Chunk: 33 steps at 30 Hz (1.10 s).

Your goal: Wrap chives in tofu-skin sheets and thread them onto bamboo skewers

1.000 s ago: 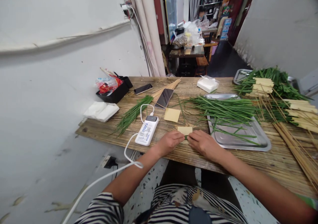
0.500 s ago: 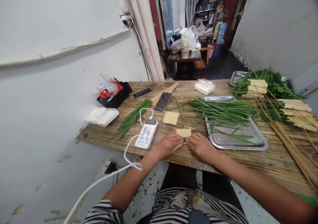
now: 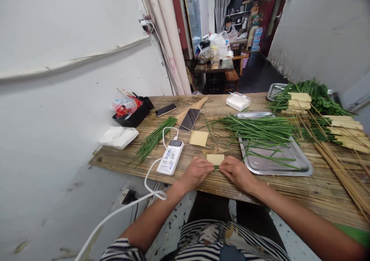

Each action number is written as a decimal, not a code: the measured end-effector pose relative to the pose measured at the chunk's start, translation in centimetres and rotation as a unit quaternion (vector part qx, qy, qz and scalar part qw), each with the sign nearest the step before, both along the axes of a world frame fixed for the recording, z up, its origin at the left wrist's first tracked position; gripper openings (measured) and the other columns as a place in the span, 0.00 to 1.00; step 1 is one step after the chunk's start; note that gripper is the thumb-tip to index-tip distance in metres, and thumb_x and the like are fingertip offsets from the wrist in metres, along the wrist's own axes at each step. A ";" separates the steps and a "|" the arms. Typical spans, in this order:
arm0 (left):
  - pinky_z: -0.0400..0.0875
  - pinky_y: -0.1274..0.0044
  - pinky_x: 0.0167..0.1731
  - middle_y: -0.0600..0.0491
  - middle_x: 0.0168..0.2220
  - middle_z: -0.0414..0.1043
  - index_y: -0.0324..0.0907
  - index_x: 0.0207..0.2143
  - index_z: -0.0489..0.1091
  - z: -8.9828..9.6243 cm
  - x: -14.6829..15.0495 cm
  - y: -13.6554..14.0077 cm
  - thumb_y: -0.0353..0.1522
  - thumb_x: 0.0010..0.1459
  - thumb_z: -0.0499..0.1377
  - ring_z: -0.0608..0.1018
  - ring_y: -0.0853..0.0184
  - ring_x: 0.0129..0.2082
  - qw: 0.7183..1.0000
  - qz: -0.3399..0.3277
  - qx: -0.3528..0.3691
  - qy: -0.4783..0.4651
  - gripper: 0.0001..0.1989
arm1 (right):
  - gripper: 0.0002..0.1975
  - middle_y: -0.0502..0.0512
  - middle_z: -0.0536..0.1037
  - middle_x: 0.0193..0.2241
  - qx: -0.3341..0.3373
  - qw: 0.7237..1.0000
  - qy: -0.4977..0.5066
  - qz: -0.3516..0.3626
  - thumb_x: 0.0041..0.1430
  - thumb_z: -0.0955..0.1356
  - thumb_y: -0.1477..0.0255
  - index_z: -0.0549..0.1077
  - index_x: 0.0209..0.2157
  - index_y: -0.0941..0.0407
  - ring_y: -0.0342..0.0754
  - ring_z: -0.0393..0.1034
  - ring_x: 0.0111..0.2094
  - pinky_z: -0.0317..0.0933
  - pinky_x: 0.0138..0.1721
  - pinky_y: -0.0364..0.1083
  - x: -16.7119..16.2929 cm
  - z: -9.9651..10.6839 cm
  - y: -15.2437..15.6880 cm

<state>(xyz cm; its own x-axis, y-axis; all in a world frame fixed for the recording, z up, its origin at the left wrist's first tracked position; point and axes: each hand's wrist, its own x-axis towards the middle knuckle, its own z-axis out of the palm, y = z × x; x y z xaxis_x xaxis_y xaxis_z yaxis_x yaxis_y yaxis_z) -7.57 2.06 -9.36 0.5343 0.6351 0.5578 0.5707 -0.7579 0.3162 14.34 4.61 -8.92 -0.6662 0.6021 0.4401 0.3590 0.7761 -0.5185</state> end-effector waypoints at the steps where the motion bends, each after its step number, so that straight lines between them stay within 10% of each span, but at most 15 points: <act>1: 0.67 0.72 0.39 0.51 0.37 0.78 0.42 0.36 0.75 0.0 0.1 -0.3 0.29 0.62 0.54 0.76 0.67 0.38 1.000 0.008 0.002 0.002 0.09 | 0.13 0.57 0.73 0.28 0.001 1.000 0.003 -0.004 0.63 0.62 0.74 0.76 0.29 0.58 0.46 0.64 0.33 0.60 0.34 0.45 0.0 0.0 -0.3; 15: 0.67 0.74 0.37 0.52 0.31 0.79 0.43 0.38 0.75 0.1 0.7 -0.8 0.33 0.61 0.56 0.77 0.68 0.32 0.992 0.035 -0.080 -0.094 0.08 | 0.10 0.55 0.74 0.29 -0.094 0.994 0.037 -0.041 0.60 0.64 0.76 0.76 0.29 0.57 0.47 0.65 0.32 0.61 0.35 0.46 0.2 0.2 -0.9; 33: 0.62 0.71 0.40 0.48 0.40 0.75 0.38 0.47 0.68 0.6 0.8 -1.6 0.28 0.65 0.47 0.72 0.64 0.41 0.985 0.016 0.096 0.143 0.13 | 0.08 0.53 0.76 0.26 -0.169 0.981 0.033 -0.084 0.55 0.67 0.78 0.78 0.27 0.57 0.46 0.69 0.31 0.61 0.34 0.44 -0.2 0.1 -0.1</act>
